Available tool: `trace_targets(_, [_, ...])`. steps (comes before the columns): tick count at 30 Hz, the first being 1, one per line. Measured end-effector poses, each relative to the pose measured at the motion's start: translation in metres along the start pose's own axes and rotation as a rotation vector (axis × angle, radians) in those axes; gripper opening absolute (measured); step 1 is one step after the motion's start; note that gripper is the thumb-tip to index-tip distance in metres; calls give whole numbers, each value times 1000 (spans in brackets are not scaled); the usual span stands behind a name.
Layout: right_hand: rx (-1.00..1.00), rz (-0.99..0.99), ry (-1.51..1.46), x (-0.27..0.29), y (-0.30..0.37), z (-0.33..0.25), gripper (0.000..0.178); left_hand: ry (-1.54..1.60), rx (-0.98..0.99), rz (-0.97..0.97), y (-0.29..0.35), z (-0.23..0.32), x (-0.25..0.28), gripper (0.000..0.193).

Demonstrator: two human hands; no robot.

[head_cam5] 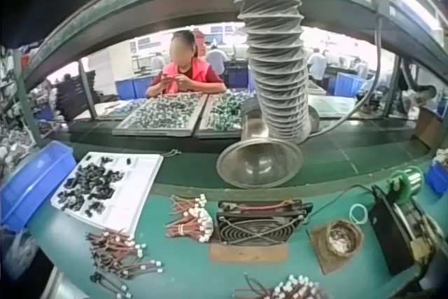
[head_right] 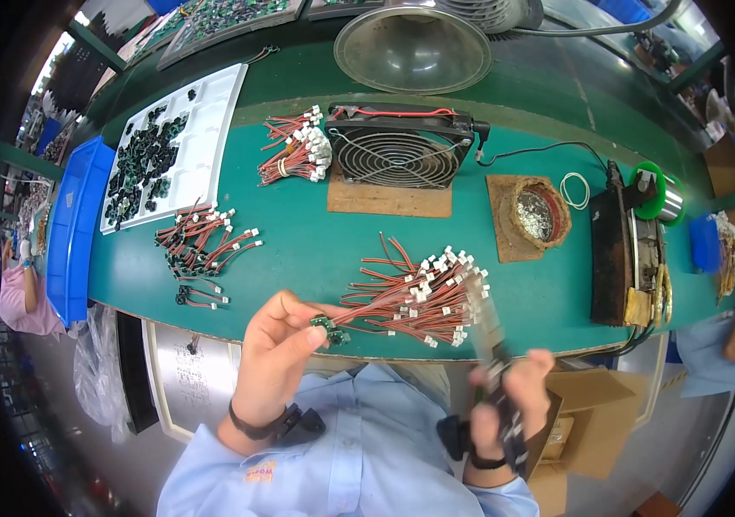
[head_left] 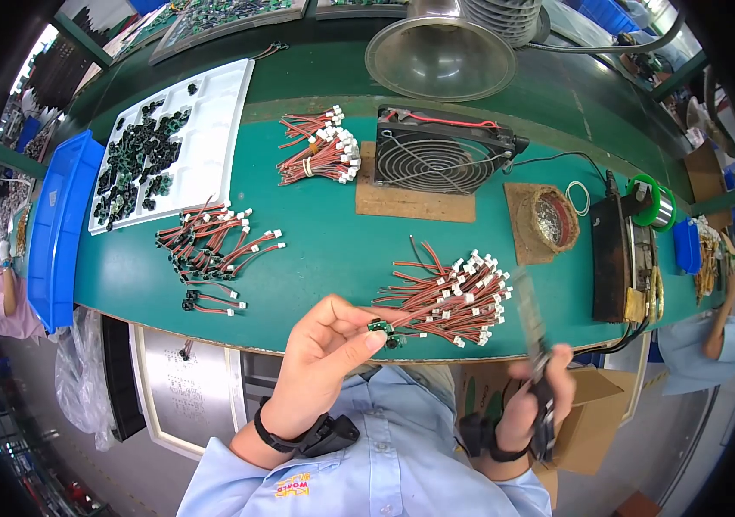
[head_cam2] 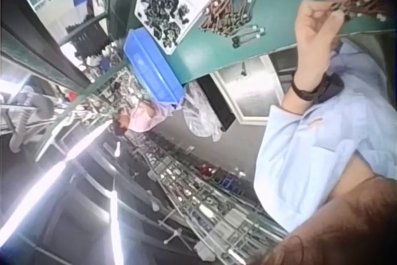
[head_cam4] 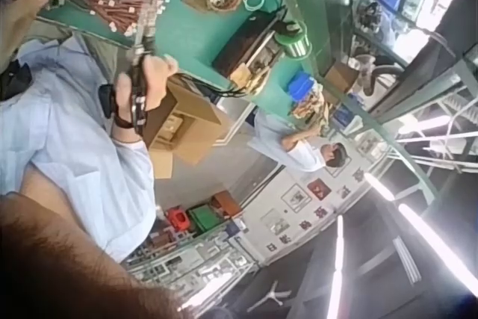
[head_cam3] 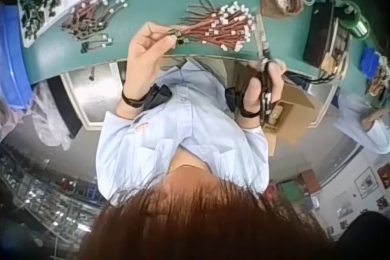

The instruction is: Soldering wires onto a small electronic component at a factory workstation.

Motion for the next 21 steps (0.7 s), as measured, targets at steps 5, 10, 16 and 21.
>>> trace_targets(5, [-325, 272, 216, 8, -16, 55, 41, 144, 125, -79, 0, -1, 5, 12])
trace_targets(10, [-391, 217, 237, 7, -15, 71, 42, 159, 115, -139, 3, -1, 6, 13])
trace_targets(16, [-351, 257, 220, 6, -5, 68, 40, 188, 104, -179, 7, 3, 3, 15])
trace_targets(21, [-315, 240, 207, 7, 1, 60, 41, 197, 82, -194, 9, 4, 1, 15])
Point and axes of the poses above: each hand's wrist, its own y-axis away from the middle knuckle, its own x-axis out of the back of the hand, z = x × y, the point moved 2 cm from there along -y, towards the middle knuckle, and after that the axes turned 4 degrees about x, right-handed, at the moved point
